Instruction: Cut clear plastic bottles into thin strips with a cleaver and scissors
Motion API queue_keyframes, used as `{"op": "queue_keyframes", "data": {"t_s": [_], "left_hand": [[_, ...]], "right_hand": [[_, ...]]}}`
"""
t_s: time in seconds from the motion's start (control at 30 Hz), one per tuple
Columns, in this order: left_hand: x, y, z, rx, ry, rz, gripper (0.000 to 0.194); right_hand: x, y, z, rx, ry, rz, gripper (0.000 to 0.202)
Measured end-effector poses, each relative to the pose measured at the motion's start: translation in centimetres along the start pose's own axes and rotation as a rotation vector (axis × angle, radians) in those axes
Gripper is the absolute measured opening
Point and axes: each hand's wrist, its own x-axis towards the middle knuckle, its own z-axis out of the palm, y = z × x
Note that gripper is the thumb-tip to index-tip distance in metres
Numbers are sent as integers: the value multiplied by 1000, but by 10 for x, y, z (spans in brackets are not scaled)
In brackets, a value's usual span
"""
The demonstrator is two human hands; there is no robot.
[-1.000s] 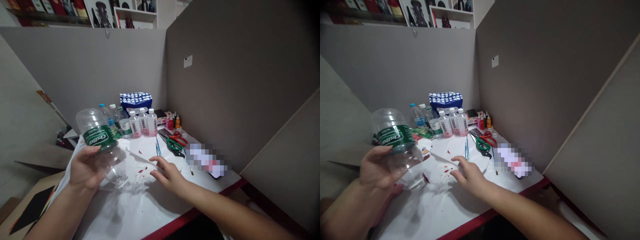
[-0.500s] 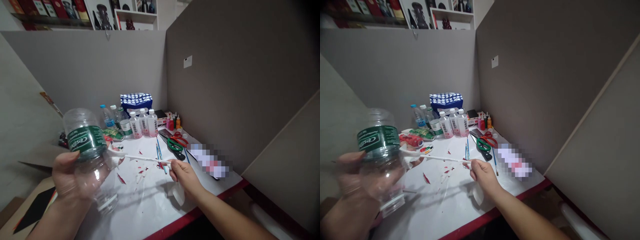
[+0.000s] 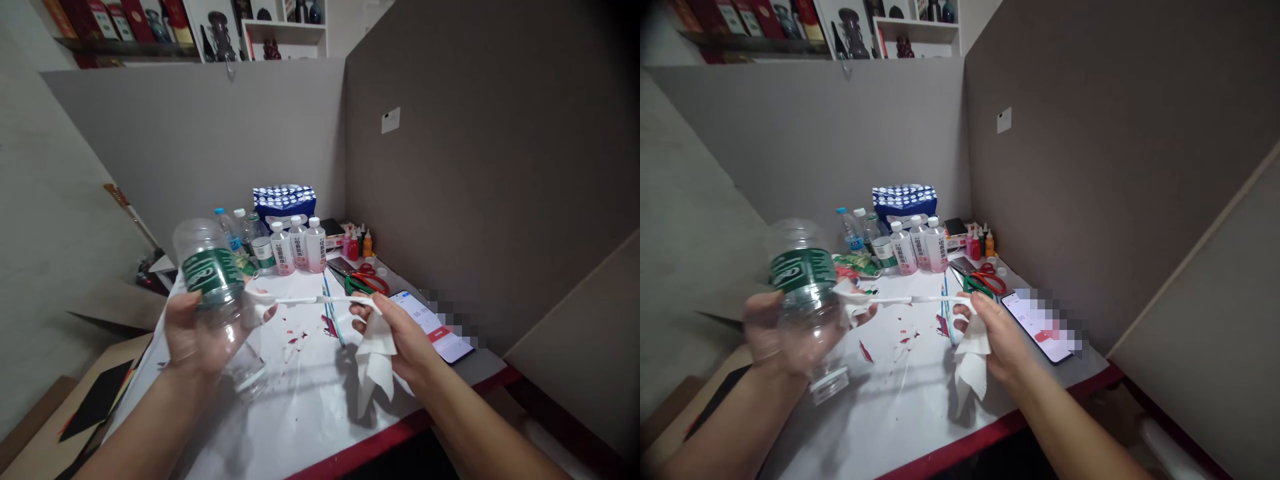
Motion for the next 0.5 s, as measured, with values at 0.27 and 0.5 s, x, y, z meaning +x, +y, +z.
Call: {"op": "queue_keyframes", "data": {"t_s": [0.27, 0.5], "left_hand": [[8, -30, -5, 61, 20, -186, 31], [6, -34, -5, 101, -29, -112, 27]], "right_hand": [[8, 5, 58, -138, -307, 141, 57], [24, 31, 83, -157, -247, 66, 33]]}}
